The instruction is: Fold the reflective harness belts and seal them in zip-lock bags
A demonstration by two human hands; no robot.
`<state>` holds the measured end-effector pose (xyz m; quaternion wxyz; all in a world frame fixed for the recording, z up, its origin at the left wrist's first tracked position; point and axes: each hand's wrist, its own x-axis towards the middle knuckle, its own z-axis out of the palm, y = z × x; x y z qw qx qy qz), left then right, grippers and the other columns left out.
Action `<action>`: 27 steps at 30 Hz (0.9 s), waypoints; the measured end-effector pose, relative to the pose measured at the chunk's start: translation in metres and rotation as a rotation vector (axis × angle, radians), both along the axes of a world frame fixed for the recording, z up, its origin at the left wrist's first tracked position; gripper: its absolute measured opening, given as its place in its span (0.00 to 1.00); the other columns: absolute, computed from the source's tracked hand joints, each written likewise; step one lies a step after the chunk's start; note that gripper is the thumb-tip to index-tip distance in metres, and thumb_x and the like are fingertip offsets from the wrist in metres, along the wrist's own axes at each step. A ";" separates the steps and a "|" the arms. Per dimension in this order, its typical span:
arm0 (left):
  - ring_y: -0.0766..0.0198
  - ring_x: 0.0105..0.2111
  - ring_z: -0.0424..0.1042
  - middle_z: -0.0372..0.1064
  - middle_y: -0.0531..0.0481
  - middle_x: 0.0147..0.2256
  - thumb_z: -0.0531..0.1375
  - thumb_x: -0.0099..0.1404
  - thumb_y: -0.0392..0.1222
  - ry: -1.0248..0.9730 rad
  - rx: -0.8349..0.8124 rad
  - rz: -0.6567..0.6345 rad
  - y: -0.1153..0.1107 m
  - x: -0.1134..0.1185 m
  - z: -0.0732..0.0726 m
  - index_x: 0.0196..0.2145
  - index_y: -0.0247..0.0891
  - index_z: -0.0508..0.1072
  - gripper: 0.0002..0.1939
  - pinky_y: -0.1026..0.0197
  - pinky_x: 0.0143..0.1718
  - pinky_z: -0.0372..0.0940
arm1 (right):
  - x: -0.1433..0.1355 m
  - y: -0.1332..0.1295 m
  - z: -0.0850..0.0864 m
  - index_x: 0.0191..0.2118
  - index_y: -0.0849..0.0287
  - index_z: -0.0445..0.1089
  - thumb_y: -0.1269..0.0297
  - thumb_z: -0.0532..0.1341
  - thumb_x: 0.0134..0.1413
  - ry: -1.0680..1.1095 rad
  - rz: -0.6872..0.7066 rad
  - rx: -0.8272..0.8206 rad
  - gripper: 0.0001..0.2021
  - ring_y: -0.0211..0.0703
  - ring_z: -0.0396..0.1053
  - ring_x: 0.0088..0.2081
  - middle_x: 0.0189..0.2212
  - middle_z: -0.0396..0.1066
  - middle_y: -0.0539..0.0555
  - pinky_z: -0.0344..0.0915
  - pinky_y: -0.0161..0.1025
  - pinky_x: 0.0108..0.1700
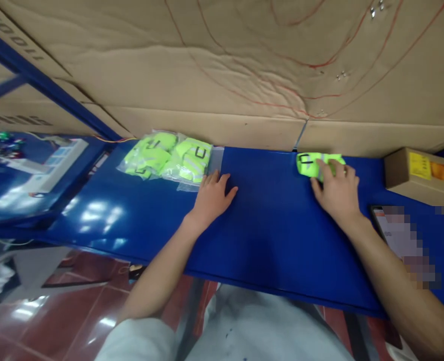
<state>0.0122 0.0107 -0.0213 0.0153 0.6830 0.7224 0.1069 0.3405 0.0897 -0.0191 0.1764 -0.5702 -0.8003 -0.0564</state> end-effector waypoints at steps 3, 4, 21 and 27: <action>0.40 0.64 0.64 0.63 0.27 0.63 0.56 0.73 0.50 -0.028 0.040 -0.045 0.000 -0.001 0.000 0.60 0.29 0.70 0.26 0.37 0.66 0.56 | -0.023 -0.026 0.006 0.66 0.61 0.64 0.57 0.52 0.70 0.069 0.297 -0.028 0.24 0.72 0.62 0.59 0.60 0.64 0.72 0.63 0.70 0.55; 0.40 0.63 0.65 0.64 0.28 0.63 0.56 0.73 0.50 -0.032 0.049 -0.066 0.000 0.001 0.000 0.59 0.29 0.71 0.25 0.38 0.66 0.56 | -0.029 -0.035 0.008 0.65 0.61 0.65 0.58 0.53 0.71 0.108 0.419 -0.053 0.23 0.69 0.64 0.58 0.60 0.66 0.71 0.64 0.68 0.56; 0.43 0.56 0.71 0.71 0.36 0.58 0.51 0.76 0.55 -0.055 0.143 0.145 0.001 -0.005 0.021 0.63 0.38 0.66 0.26 0.41 0.58 0.58 | -0.042 -0.074 0.012 0.70 0.51 0.56 0.53 0.55 0.72 0.169 0.786 -0.459 0.26 0.53 0.65 0.63 0.64 0.66 0.59 0.63 0.56 0.63; 0.49 0.52 0.73 0.75 0.39 0.52 0.54 0.76 0.49 -0.327 0.012 -0.160 -0.007 0.019 0.022 0.56 0.37 0.74 0.19 0.46 0.56 0.61 | -0.038 -0.071 0.004 0.70 0.49 0.55 0.54 0.56 0.71 0.163 0.783 -0.431 0.26 0.56 0.67 0.61 0.63 0.68 0.59 0.65 0.59 0.60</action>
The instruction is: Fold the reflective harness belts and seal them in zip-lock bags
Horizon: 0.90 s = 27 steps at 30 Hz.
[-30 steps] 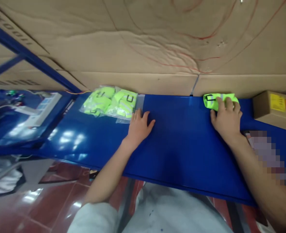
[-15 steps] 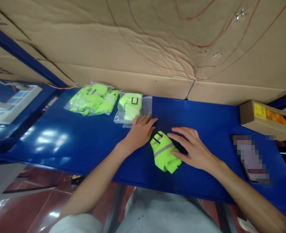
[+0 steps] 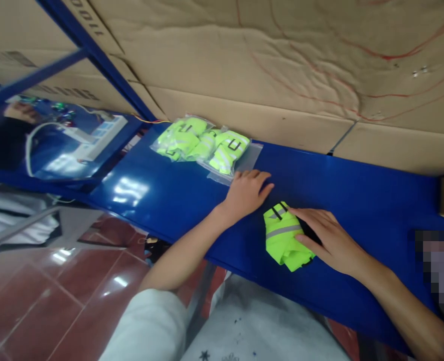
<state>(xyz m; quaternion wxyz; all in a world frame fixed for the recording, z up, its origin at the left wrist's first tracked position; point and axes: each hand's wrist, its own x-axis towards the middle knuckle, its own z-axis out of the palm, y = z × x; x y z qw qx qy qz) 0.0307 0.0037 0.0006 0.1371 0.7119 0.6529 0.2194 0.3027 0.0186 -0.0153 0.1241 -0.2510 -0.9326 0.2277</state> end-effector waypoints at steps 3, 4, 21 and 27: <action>0.58 0.47 0.76 0.75 0.43 0.51 0.55 0.74 0.53 -0.449 -0.193 -0.304 -0.004 0.002 0.000 0.58 0.40 0.72 0.21 0.57 0.47 0.67 | -0.001 0.000 -0.004 0.69 0.48 0.57 0.54 0.57 0.70 0.050 -0.022 -0.001 0.26 0.56 0.70 0.58 0.59 0.71 0.59 0.68 0.58 0.57; 0.59 0.45 0.76 0.75 0.42 0.52 0.59 0.71 0.55 -0.535 -0.266 -0.367 -0.005 0.001 0.001 0.60 0.42 0.71 0.24 0.59 0.45 0.67 | -0.002 -0.002 -0.004 0.69 0.48 0.57 0.55 0.58 0.70 0.079 -0.036 -0.018 0.25 0.55 0.71 0.57 0.58 0.72 0.58 0.69 0.56 0.56; 0.67 0.32 0.71 0.73 0.46 0.38 0.67 0.65 0.49 -0.947 -0.283 -0.378 -0.002 -0.018 0.019 0.40 0.36 0.76 0.13 0.63 0.33 0.66 | -0.008 -0.006 -0.006 0.70 0.48 0.53 0.54 0.67 0.62 0.348 -0.139 -0.691 0.36 0.50 0.73 0.56 0.61 0.68 0.62 0.71 0.55 0.60; 0.48 0.66 0.64 0.65 0.39 0.63 0.66 0.67 0.48 -0.827 -0.347 -0.639 -0.001 -0.007 0.014 0.54 0.44 0.77 0.19 0.46 0.63 0.64 | -0.011 -0.011 -0.014 0.69 0.47 0.57 0.54 0.69 0.60 0.324 -0.154 -0.550 0.35 0.51 0.75 0.51 0.54 0.73 0.58 0.72 0.58 0.57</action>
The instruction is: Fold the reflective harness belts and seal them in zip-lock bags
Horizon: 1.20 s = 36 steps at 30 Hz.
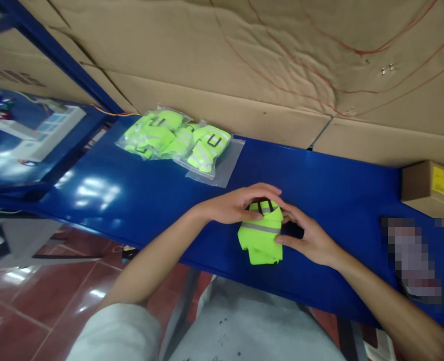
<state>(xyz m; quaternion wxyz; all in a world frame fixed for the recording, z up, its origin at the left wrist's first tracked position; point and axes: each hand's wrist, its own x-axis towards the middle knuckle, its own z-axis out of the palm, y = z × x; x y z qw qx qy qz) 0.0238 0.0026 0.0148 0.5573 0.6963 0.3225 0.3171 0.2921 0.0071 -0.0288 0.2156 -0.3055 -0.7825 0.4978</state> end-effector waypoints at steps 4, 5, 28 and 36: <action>0.48 0.68 0.60 0.60 0.42 0.67 0.68 0.64 0.46 0.060 0.034 0.003 0.003 -0.009 0.001 0.64 0.51 0.68 0.32 0.48 0.64 0.65 | -0.002 0.002 -0.003 0.68 0.49 0.58 0.56 0.67 0.62 0.066 -0.035 -0.003 0.32 0.47 0.76 0.45 0.51 0.75 0.57 0.75 0.51 0.51; 0.48 0.67 0.63 0.62 0.43 0.67 0.70 0.62 0.45 0.047 -0.004 -0.039 0.004 -0.011 0.001 0.66 0.51 0.66 0.36 0.48 0.62 0.67 | -0.002 0.002 -0.002 0.68 0.49 0.58 0.57 0.67 0.62 0.062 -0.042 0.016 0.32 0.47 0.75 0.46 0.50 0.76 0.56 0.75 0.50 0.51; 0.70 0.23 0.53 0.53 0.56 0.21 0.59 0.71 0.56 0.087 0.056 0.779 0.017 0.000 -0.027 0.24 0.38 0.62 0.24 0.65 0.23 0.49 | -0.004 -0.009 0.002 0.62 0.48 0.64 0.70 0.60 0.66 -0.057 0.099 0.623 0.21 0.51 0.65 0.61 0.60 0.64 0.59 0.69 0.53 0.60; 0.71 0.15 0.48 0.53 0.59 0.18 0.61 0.69 0.56 -0.422 -0.091 1.138 0.025 -0.033 -0.005 0.26 0.41 0.62 0.22 0.63 0.17 0.43 | 0.002 -0.012 0.011 0.54 0.41 0.71 0.73 0.62 0.62 -0.140 -0.038 0.919 0.20 0.49 0.71 0.48 0.41 0.76 0.50 0.66 0.47 0.48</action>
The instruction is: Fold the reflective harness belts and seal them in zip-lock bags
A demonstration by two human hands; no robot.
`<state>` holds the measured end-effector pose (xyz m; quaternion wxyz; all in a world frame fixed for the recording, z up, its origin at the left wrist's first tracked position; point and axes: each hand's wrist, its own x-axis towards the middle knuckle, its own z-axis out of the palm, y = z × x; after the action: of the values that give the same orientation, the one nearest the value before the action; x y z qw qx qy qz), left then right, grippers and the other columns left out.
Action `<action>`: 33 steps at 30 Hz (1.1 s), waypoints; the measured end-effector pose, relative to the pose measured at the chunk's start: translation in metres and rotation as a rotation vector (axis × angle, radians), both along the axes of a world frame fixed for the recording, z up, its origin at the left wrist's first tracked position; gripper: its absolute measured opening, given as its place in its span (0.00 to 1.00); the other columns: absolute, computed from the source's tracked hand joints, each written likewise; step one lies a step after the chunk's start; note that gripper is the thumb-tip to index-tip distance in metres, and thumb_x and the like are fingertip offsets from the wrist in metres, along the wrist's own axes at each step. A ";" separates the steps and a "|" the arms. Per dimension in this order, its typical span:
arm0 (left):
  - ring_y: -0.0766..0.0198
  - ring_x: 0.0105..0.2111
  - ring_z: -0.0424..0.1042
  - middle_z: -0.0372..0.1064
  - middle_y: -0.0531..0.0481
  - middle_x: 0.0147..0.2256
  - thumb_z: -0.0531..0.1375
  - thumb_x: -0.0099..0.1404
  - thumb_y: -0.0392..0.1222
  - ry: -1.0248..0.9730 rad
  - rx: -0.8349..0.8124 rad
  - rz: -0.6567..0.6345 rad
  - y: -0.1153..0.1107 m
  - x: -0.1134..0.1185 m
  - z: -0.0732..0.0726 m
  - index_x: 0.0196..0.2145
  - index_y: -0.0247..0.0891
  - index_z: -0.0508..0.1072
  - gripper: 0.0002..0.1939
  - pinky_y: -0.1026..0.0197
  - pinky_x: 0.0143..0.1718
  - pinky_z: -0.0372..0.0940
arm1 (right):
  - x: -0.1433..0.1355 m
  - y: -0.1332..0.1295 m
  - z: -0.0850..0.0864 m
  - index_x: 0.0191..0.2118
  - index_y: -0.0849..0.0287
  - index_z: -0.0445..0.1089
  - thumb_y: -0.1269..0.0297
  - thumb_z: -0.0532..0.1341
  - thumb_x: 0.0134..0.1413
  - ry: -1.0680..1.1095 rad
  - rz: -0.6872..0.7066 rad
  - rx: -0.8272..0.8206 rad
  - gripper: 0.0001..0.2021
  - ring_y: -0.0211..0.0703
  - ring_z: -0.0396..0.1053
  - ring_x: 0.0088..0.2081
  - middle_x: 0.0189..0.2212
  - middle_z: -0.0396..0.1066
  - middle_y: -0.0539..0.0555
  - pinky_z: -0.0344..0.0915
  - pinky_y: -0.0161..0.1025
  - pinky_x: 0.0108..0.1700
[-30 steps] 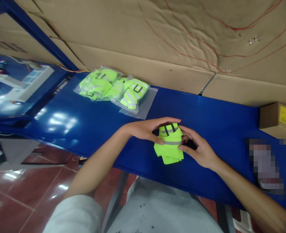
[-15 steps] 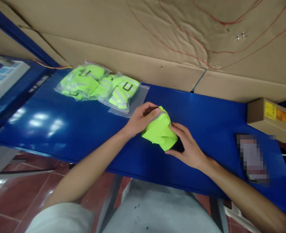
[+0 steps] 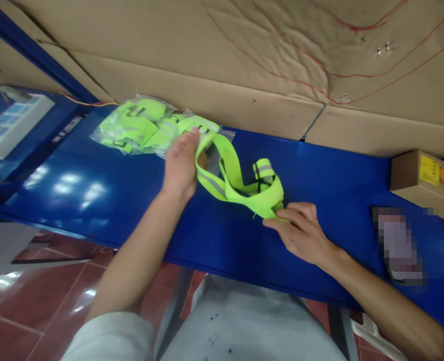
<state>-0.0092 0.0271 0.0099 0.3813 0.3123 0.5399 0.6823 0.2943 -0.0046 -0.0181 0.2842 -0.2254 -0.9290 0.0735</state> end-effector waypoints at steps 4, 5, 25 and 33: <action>0.73 0.15 0.44 0.55 0.60 0.17 0.54 0.76 0.49 -0.240 -0.067 0.035 0.003 -0.040 0.011 0.29 0.40 0.64 0.17 0.62 0.18 0.42 | 0.001 0.010 0.009 0.51 0.49 0.64 0.74 0.62 0.57 0.142 -0.265 -0.057 0.18 0.57 0.72 0.54 0.42 0.74 0.54 0.62 0.59 0.57; 0.73 0.15 0.44 0.56 0.60 0.18 0.52 0.78 0.46 -0.299 -0.065 0.046 0.004 -0.048 0.014 0.30 0.40 0.64 0.16 0.63 0.18 0.42 | 0.002 0.013 0.010 0.50 0.50 0.62 0.75 0.61 0.56 0.217 -0.290 -0.093 0.18 0.59 0.71 0.57 0.44 0.73 0.55 0.61 0.61 0.59; 0.68 0.23 0.68 0.72 0.51 0.28 0.61 0.67 0.60 0.485 -0.176 -1.025 -0.038 0.032 0.022 0.45 0.36 0.78 0.23 0.67 0.22 0.58 | 0.027 0.029 0.038 0.42 0.50 0.73 0.78 0.54 0.47 0.458 -0.360 -0.112 0.20 0.55 0.72 0.53 0.47 0.72 0.56 0.68 0.59 0.58; 0.64 0.26 0.76 0.75 0.50 0.27 0.66 0.62 0.63 -0.459 -0.291 -0.608 -0.036 0.029 0.024 0.34 0.38 0.78 0.23 0.65 0.26 0.72 | 0.031 0.032 0.047 0.53 0.50 0.70 0.76 0.57 0.59 0.202 -0.143 -0.242 0.19 0.54 0.71 0.57 0.54 0.73 0.57 0.69 0.55 0.58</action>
<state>0.0195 -0.0088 0.0341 0.7164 0.2402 0.4148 0.5070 0.3251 0.0270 0.0284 0.3513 -0.3150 -0.8617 0.1868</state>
